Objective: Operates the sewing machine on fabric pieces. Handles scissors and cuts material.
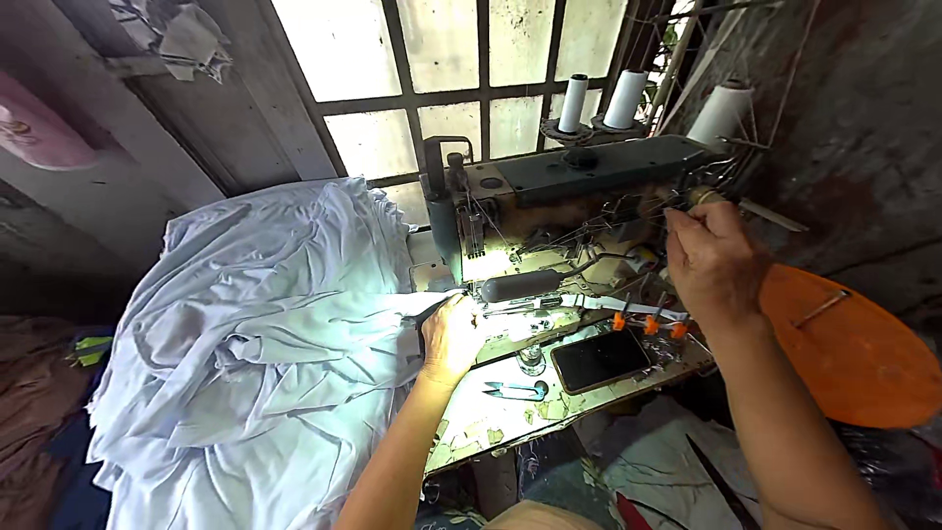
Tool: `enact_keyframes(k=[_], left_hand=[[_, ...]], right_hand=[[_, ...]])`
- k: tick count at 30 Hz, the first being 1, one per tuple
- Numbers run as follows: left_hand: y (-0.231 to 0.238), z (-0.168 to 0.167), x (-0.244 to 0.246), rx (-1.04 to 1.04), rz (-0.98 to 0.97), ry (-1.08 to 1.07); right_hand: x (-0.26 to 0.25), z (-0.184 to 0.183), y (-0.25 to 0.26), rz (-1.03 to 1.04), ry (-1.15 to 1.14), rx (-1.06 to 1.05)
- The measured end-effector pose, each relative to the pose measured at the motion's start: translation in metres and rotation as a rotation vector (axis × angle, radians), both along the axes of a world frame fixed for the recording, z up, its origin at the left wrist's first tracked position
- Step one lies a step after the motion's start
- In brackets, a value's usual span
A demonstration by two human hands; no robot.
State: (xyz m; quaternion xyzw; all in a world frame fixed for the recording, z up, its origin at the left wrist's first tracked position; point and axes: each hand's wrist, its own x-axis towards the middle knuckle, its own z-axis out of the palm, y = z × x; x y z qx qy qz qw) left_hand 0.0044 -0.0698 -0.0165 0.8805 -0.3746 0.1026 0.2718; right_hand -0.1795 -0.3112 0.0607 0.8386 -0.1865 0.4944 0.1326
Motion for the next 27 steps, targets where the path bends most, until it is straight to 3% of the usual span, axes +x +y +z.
enact_keyframes(k=[10, 27], left_hand=[[0.004, -0.024, 0.010, -0.282, -0.075, -0.151], [0.001, -0.016, 0.004, -0.201, -0.028, -0.133]], right_hand=[[0.005, 0.005, -0.005, -0.026, 0.003, -0.058], [0.007, 0.000, -0.005, 0.024, -0.062, -0.119]])
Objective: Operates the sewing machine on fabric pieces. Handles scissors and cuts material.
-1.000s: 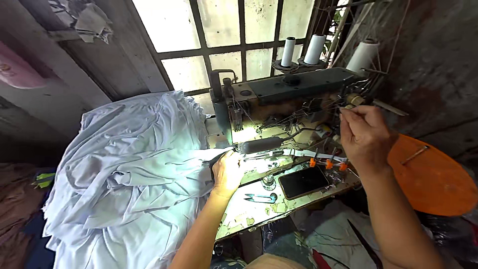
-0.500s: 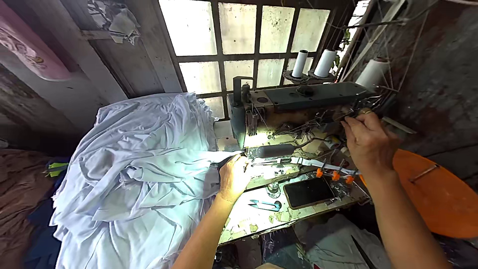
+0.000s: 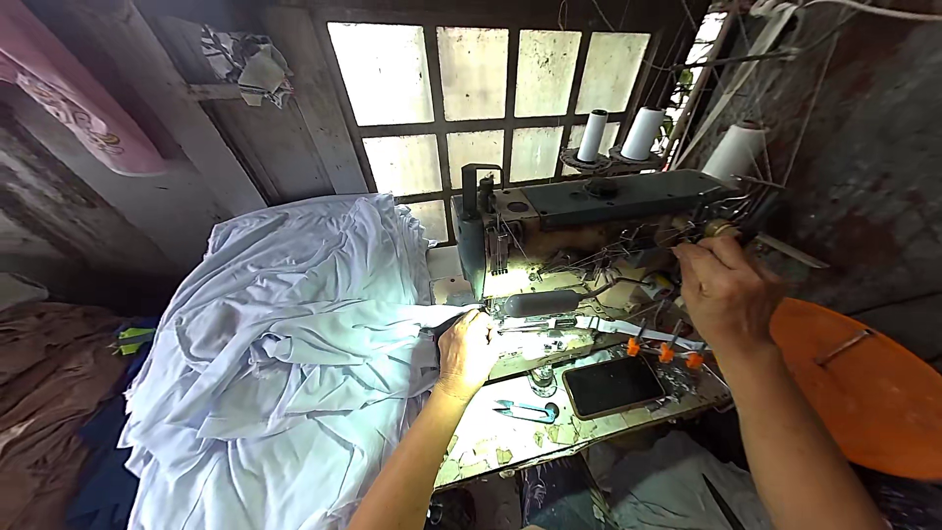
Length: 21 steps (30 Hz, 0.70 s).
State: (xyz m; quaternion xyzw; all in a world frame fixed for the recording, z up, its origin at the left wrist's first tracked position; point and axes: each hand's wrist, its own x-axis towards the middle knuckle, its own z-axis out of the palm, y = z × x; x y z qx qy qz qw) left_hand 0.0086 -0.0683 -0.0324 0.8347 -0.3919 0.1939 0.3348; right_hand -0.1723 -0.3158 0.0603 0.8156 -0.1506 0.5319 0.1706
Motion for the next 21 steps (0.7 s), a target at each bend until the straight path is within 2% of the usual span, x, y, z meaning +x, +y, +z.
enact_keyframes(k=[4, 9, 15, 18, 21], left_hand=[[0.003, 0.000, 0.004, -0.005, -0.028, 0.028], [0.011, 0.005, 0.013, 0.068, -0.106, 0.176], [0.008, 0.003, 0.005, 0.051, -0.095, 0.002], [0.009, 0.011, 0.002, 0.163, -0.087, 0.046], [0.016, 0.011, 0.011, 0.129, -0.123, 0.111]], right_hand=[[-0.001, -0.002, -0.002, 0.022, -0.029, 0.012], [-0.023, -0.017, 0.007, 0.066, -0.065, 0.157], [-0.047, -0.085, 0.041, 0.252, 0.042, 0.395], [-0.048, -0.112, 0.058, 0.301, 0.033, 0.450], [-0.052, -0.132, 0.073, 0.314, 0.037, 0.488]])
